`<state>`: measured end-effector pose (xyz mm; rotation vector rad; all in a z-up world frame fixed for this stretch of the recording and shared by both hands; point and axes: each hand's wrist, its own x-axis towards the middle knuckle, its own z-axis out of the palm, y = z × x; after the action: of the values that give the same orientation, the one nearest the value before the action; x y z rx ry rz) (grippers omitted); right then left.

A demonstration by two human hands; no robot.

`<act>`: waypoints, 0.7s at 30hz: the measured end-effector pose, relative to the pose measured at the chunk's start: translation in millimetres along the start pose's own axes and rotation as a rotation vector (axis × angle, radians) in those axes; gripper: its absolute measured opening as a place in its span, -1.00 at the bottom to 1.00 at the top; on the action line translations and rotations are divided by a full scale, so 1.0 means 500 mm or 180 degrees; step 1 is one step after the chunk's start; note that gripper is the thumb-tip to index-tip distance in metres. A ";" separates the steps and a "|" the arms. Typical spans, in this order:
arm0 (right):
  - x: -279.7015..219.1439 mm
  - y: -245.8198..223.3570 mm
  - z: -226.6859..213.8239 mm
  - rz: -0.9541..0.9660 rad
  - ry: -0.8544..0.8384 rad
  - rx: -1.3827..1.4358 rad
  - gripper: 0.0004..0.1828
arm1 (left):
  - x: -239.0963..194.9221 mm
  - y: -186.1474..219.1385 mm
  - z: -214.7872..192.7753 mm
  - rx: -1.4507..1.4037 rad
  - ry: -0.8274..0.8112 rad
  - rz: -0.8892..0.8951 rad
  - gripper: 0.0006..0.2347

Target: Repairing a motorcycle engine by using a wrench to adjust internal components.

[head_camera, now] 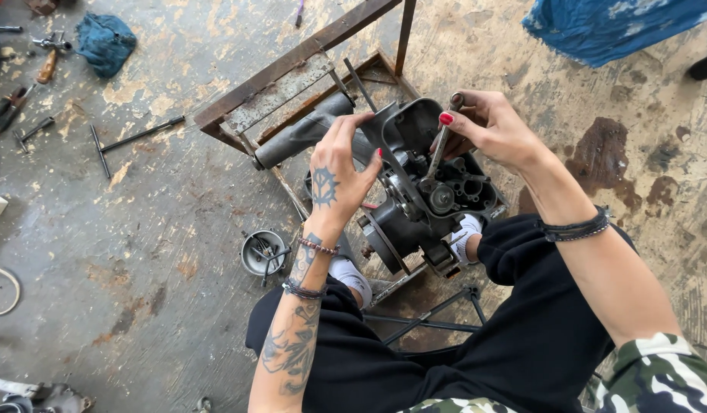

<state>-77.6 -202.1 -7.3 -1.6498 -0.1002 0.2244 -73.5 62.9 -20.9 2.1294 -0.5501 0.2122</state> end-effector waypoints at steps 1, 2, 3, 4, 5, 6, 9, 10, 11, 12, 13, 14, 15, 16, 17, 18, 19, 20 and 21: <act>-0.001 0.007 0.000 0.0067 0.0152 0.0175 -0.85 | 0.002 0.003 0.000 0.0042 0.0031 0.0002 -0.56; -0.003 0.012 0.001 0.0062 0.0157 0.0171 -0.85 | 0.000 0.001 0.002 0.0040 0.0032 0.0010 -0.56; -0.001 0.015 0.004 0.0082 0.0200 0.0244 -0.84 | -0.001 -0.001 0.002 0.0060 0.0026 0.0029 -0.55; 0.000 0.019 0.006 0.0103 0.0242 0.0318 -0.83 | -0.001 -0.003 0.001 0.0080 0.0020 0.0047 -0.55; -0.005 0.014 0.011 0.0085 0.0239 0.0318 -0.83 | -0.002 -0.001 -0.001 0.0090 0.0030 0.0059 -0.55; -0.010 0.009 0.016 0.0108 0.0321 0.0317 -0.83 | -0.002 0.001 -0.003 0.0063 0.0011 0.0054 -0.54; -0.022 -0.001 0.024 0.0126 0.0455 0.0366 -0.81 | 0.001 0.012 -0.015 0.0026 -0.0022 0.0045 -0.55; -0.026 -0.002 0.027 0.0145 0.0503 0.0417 -0.80 | 0.002 0.016 -0.020 0.0009 -0.0045 0.0021 -0.57; -0.025 0.004 0.022 0.0135 0.0508 0.0420 -0.80 | 0.003 0.014 -0.019 0.0013 -0.0045 0.0031 -0.57; -0.024 0.011 0.019 -0.0066 0.0517 0.0344 -0.81 | 0.003 0.011 -0.018 0.0029 -0.0058 0.0030 -0.57; -0.026 0.018 0.015 -0.0259 0.0529 0.0265 -0.82 | 0.001 0.008 -0.016 0.0039 -0.0074 0.0024 -0.57; -0.018 0.016 0.007 -0.0260 0.0536 0.0266 -0.82 | 0.007 0.008 -0.018 0.0038 -0.0079 0.0030 -0.57; -0.015 0.016 0.000 -0.0498 0.0502 -0.0016 -0.83 | 0.006 0.010 -0.016 0.0076 -0.0065 0.0034 -0.57; -0.013 0.017 -0.007 -0.0735 0.0463 -0.0298 -0.82 | 0.004 0.011 -0.014 0.0115 -0.0051 0.0039 -0.57; -0.010 0.001 -0.003 -0.0719 0.0450 -0.0298 -0.82 | 0.002 0.015 -0.012 0.0111 -0.0052 0.0019 -0.57; -0.007 -0.017 0.000 -0.0764 0.0257 -0.0315 -0.83 | 0.000 0.020 -0.010 0.0241 -0.0018 0.0050 -0.60; -0.001 -0.036 0.003 -0.0833 0.0076 -0.0330 -0.84 | 0.005 0.025 -0.010 0.0381 0.0018 0.0106 -0.63; 0.009 -0.037 0.010 -0.0841 0.0075 -0.0326 -0.84 | 0.004 0.026 -0.012 0.0389 0.0021 0.0110 -0.63; 0.019 -0.037 0.017 -0.0694 -0.0135 -0.0396 -0.83 | 0.003 0.027 -0.012 0.0375 0.0016 0.0114 -0.64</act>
<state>-68.9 -190.1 9.7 -1.7431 -0.3300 0.0880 -78.1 60.8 -7.2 2.2333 -0.5858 0.2761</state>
